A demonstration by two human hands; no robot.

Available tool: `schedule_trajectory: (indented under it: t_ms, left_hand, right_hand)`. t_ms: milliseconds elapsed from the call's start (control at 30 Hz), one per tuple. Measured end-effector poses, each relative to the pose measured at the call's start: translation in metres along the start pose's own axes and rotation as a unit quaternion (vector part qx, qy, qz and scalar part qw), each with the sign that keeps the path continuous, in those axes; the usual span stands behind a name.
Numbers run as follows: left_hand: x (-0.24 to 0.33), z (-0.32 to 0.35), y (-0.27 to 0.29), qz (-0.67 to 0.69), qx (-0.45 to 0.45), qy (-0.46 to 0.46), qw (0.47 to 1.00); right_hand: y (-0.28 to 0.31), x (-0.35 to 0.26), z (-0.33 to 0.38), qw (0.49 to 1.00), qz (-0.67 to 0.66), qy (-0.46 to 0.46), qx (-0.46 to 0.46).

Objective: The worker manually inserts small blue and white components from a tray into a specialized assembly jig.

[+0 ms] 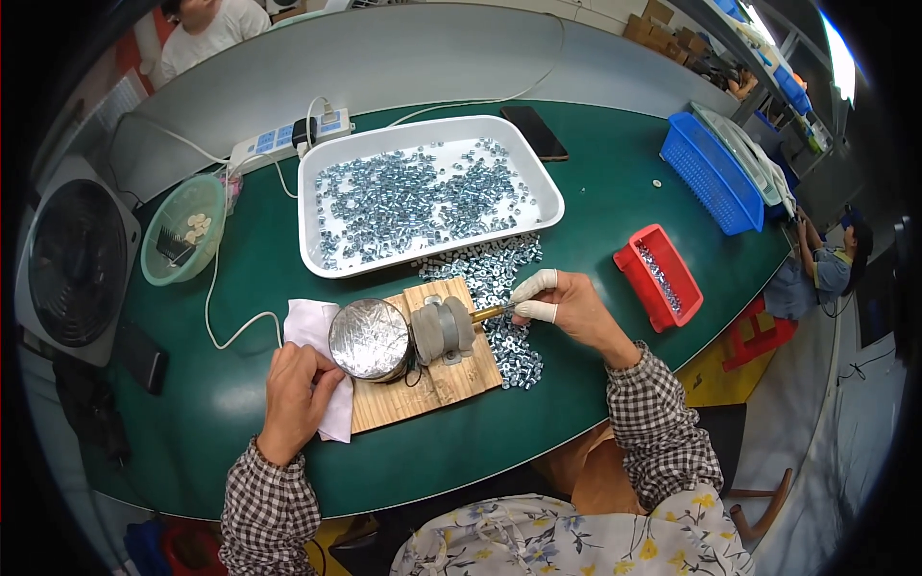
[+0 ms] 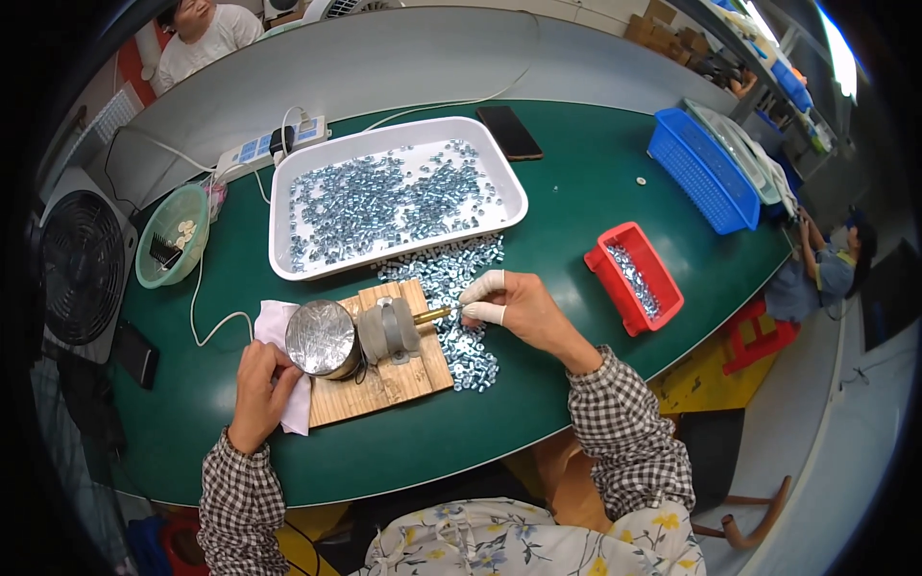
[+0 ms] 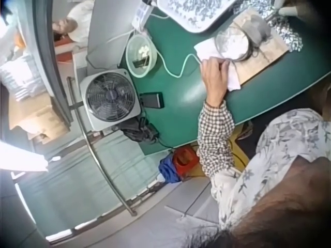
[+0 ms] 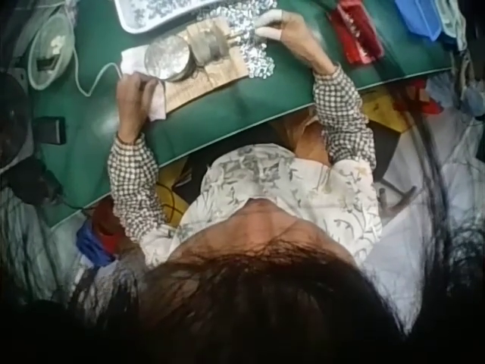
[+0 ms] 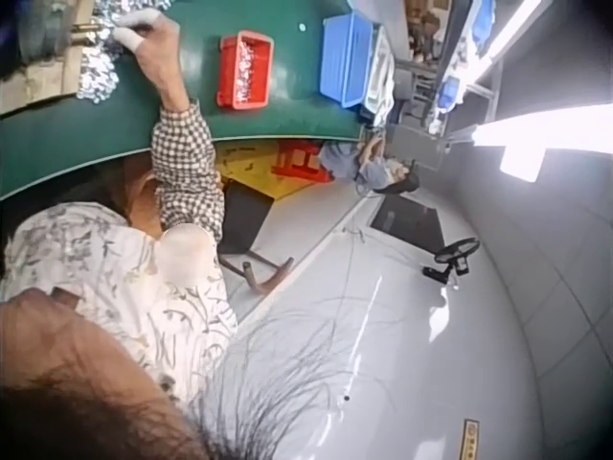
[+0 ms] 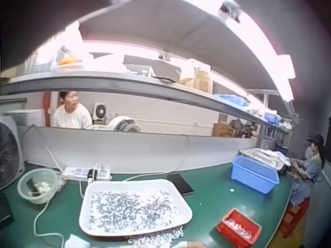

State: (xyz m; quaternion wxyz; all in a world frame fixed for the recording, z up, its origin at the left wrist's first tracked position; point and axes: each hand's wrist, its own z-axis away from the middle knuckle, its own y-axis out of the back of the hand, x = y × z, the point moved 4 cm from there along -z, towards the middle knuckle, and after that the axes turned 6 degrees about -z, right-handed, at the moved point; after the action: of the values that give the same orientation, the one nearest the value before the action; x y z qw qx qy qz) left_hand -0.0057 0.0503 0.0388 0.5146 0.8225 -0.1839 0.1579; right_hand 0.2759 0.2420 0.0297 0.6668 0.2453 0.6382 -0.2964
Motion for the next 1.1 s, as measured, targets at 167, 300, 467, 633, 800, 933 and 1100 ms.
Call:
schedule_trajectory:
  t_ms: [167, 300, 467, 633, 800, 933, 1100]
  left_hand:
    - [-0.001, 0.001, 0.002, -0.008, 0.0, 0.008, 1.0]
    - [-0.003, -0.002, -0.001, 0.004, -0.004, 0.009, 1.0]
    - [-0.001, -0.004, -0.002, 0.032, -0.015, 0.007, 0.999]
    - [-0.007, 0.006, 0.003, 0.024, -0.059, 0.023, 0.998]
    - [-0.01, 0.008, -0.002, 0.05, -0.054, 0.052, 0.996]
    - [-0.012, 0.011, -0.001, 0.047, -0.059, 0.047, 0.996]
    - [-0.013, 0.009, -0.005, 0.034, -0.067, 0.035, 0.997]
  right_hand:
    - [-0.006, 0.002, -0.002, 1.0, -0.013, -0.011, 0.005]
    - [-0.004, 0.005, -0.002, 0.999, -0.017, 0.025, 0.012]
    - [-0.005, 0.005, -0.002, 0.998, 0.0, 0.061, 0.011]
    - [-0.012, 0.006, -0.008, 0.996, -0.001, 0.088, -0.004]
    - [-0.009, 0.011, -0.007, 0.996, 0.005, 0.087, -0.018]
    - [-0.012, 0.012, -0.008, 0.997, -0.006, 0.079, -0.013]
    - [0.0, -0.003, -0.015, 0.99, 0.047, 0.118, 0.067]
